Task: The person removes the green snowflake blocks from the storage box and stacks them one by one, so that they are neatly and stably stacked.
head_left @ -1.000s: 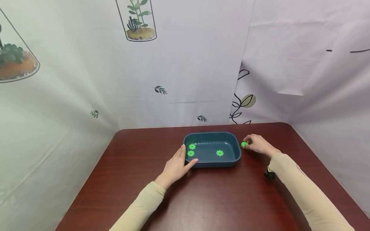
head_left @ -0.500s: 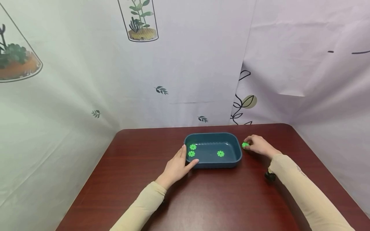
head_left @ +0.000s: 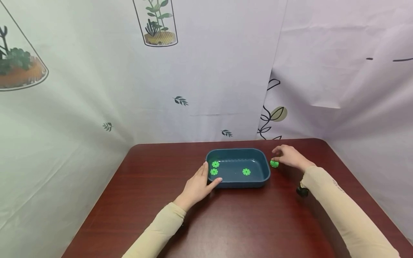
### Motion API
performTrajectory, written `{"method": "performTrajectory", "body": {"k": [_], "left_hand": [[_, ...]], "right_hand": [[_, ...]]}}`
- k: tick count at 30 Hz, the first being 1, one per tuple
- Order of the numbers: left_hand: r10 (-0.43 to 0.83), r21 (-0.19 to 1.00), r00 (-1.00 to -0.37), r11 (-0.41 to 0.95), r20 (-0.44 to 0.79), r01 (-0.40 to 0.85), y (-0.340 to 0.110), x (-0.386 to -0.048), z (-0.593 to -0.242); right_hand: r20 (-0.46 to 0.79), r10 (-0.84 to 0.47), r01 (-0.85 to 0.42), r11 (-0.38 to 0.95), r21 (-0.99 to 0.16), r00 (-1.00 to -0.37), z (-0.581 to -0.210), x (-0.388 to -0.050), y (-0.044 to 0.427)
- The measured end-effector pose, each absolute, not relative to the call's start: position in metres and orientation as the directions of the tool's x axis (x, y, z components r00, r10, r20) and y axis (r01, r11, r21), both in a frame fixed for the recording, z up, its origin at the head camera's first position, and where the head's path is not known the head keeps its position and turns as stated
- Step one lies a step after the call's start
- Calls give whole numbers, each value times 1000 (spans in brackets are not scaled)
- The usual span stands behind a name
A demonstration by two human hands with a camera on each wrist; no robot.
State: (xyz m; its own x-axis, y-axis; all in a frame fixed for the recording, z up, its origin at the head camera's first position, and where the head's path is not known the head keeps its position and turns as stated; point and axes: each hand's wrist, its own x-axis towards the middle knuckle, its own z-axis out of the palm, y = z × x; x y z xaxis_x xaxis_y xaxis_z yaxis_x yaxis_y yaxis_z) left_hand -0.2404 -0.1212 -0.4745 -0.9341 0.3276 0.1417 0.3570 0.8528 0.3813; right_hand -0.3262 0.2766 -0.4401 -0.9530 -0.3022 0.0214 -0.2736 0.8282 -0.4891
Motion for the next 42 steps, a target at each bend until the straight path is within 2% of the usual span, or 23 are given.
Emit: {"method": "performTrajectory", "body": {"k": [11,25,31,42], "left_hand": [[327,380,-933,852,152,360,-121,-240,-475],[326,394,-934,847,144,356,-121,-239,-473],[335,386,-929,845,154,369,-120,-238,-471],[335,347,-928,861,162,371,-121,-238,-470]], "right_hand": [[62,-320,-309,819,-483,-945,-400,-339,266],[81,-442,-420,757,-501,-893,-388,-342,219],[108,-451,-441,748,-497,-886,-376,-339,198],[40,-497,-439,723,-534,-867,-373,-337,180]]}}
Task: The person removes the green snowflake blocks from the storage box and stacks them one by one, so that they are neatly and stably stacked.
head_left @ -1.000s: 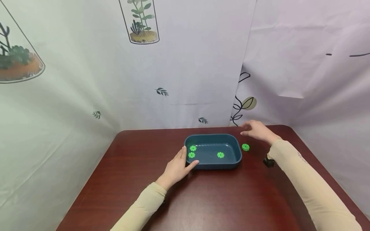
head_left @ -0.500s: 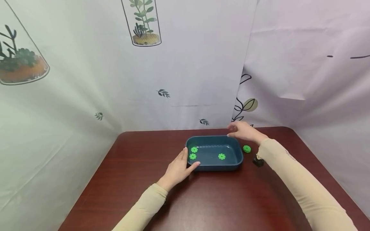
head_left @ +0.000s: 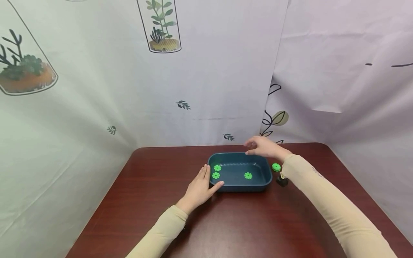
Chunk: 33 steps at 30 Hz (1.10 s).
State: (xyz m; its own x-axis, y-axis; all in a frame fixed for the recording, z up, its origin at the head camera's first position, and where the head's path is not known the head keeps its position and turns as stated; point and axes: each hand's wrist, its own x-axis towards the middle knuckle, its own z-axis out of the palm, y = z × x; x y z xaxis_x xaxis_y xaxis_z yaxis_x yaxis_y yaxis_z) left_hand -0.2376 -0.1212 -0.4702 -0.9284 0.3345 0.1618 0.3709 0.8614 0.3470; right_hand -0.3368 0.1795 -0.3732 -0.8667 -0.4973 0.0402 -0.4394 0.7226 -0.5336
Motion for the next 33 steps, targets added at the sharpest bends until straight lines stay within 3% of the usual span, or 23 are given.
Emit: {"method": "performTrajectory", "body": {"k": [21,33], "left_hand": [[325,361,-934,861,149,357,-122,-236,-471],[327,373,-932,854,158,363,-121,-237,-472]], "right_hand": [[-148,-577,-445,746,-495,-803,-418,-333,171],[-234,-537,-403,801,-443,-811,-430,-329,168]]}}
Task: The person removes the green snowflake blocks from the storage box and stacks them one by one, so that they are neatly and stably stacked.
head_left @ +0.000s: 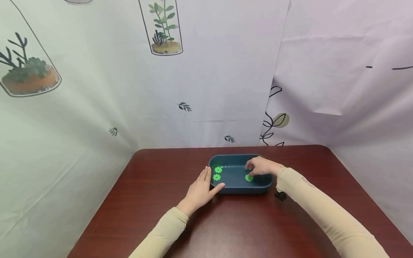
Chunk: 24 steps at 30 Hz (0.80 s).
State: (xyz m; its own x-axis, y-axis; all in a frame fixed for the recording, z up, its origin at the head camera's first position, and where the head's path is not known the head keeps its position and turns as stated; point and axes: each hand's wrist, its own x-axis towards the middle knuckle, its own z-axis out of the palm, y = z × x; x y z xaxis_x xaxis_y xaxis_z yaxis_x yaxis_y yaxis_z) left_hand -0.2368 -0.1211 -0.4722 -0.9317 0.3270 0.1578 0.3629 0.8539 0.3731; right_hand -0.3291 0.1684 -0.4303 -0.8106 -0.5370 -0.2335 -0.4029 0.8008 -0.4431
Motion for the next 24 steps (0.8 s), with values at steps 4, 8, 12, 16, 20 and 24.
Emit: {"method": "performTrajectory", "body": {"k": [4,8,12,16,20,24], "left_hand": [[329,372,-932,854,154,363,-121,-238,-472],[331,371,-931,855,151,364,-121,-237,-471],[331,372,-932,855,145,362,-120,-237,-472],[327,372,-934,857,141,356,-120,-236,-472],[323,375,-935,857,145,354,-120,-236,-471],[319,373,-936,859,146,351,-121,-236,-471]], "right_hand": [[-233,-546,-416,798,-435,-805,-434,-330,168],[-228,-551,-423,796,-433,-803,-438,-331,165],[-222,-547,-423,797,-431,-807,-441,-331,164],[-214,-560,-433,786,-441,-800,-442,-330,164],[-205,-572,-441,775,-453,-795,-442,-330,164],[-203,-568,-434,774,-462,-797,-443,-329,163]]}}
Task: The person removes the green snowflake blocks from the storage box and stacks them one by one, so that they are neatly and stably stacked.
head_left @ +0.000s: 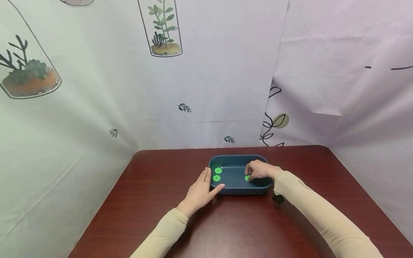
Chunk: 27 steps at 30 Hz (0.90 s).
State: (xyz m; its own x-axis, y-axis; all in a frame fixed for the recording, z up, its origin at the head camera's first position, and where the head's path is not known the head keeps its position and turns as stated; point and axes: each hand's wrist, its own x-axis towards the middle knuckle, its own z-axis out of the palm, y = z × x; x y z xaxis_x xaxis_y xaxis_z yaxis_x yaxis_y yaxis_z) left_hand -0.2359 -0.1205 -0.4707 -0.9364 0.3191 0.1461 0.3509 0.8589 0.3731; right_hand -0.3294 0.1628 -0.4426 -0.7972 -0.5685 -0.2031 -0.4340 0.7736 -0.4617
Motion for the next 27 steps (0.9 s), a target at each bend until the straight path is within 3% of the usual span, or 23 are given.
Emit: {"method": "performTrajectory", "body": {"k": [14,27], "left_hand": [[315,375,-937,859,154,350,-120,-236,-470],[310,388,-937,853,159,349,-120,-236,-472]], "right_hand": [[-248,-533,-374,792,-482,-809,-444,-325,158],[-171,-593,-425,722,-547,-787,-439,-324,161]]}}
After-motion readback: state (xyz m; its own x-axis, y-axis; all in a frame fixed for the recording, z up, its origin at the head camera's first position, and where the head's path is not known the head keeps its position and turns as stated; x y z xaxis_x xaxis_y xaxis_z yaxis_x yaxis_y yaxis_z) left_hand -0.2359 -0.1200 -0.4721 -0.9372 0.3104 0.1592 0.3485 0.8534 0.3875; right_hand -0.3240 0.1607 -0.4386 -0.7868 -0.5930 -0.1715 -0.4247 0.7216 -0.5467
